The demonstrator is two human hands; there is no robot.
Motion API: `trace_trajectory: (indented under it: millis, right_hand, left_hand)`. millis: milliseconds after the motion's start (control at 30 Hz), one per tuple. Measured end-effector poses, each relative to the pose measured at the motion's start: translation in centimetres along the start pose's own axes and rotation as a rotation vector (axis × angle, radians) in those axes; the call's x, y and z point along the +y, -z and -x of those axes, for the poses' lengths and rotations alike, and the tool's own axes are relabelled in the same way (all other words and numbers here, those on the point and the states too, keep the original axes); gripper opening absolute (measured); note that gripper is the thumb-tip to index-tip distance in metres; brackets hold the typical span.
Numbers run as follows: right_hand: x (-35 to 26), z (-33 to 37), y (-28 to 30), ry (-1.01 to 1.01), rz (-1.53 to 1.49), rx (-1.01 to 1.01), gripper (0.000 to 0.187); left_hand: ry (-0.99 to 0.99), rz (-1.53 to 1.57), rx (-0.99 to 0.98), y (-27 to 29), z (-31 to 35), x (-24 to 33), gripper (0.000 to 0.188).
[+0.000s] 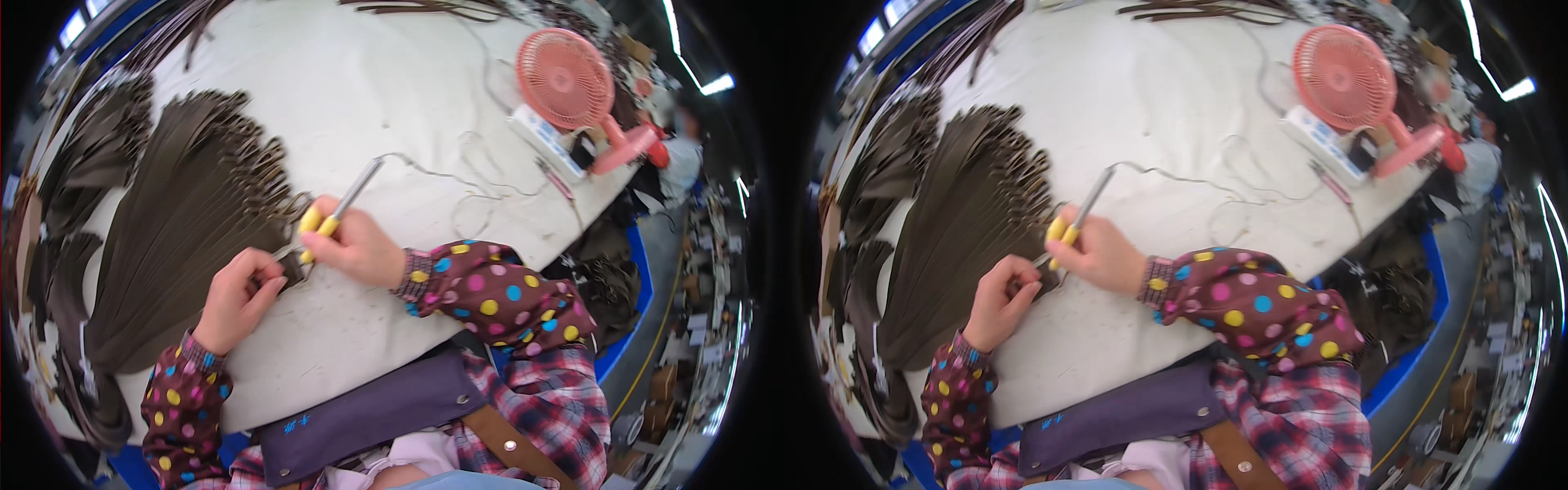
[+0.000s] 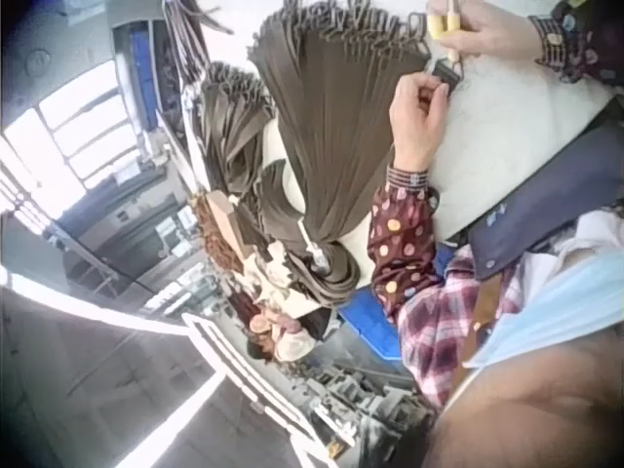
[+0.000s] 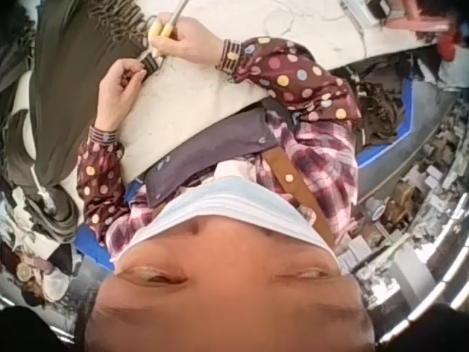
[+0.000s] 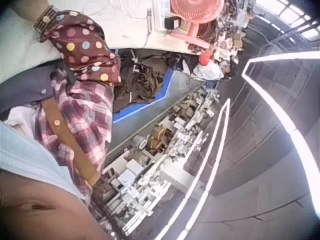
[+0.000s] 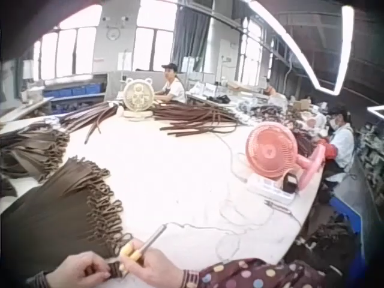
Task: Assembling metal swivel clips onto fabric straps using a small hand tool.
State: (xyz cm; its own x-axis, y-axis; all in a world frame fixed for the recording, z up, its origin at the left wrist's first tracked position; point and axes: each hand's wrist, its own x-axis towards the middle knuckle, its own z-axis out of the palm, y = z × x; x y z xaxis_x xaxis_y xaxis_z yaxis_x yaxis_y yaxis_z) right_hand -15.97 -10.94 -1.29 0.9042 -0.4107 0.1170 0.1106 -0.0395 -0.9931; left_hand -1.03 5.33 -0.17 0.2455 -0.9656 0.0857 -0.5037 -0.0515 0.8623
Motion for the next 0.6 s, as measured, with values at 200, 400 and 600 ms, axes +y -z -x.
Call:
trace_trajectory:
  millis: [200,400,600]
  right_hand:
    - [0.2,-0.1,-0.3,0.032,-0.017,-0.001,0.015]
    - [0.1,0.4,0.0,0.005,0.049,-0.008,0.016]
    - [0.4,0.0,-0.6,0.052,0.13,-0.043,0.018]
  left_hand:
    - [0.107,0.072,0.023,-0.3,0.4,0.5,0.008]
    - [0.064,0.043,0.016,-0.7,0.1,0.4,0.006]
    - [0.119,0.013,0.061,-0.4,0.6,0.0,0.005]
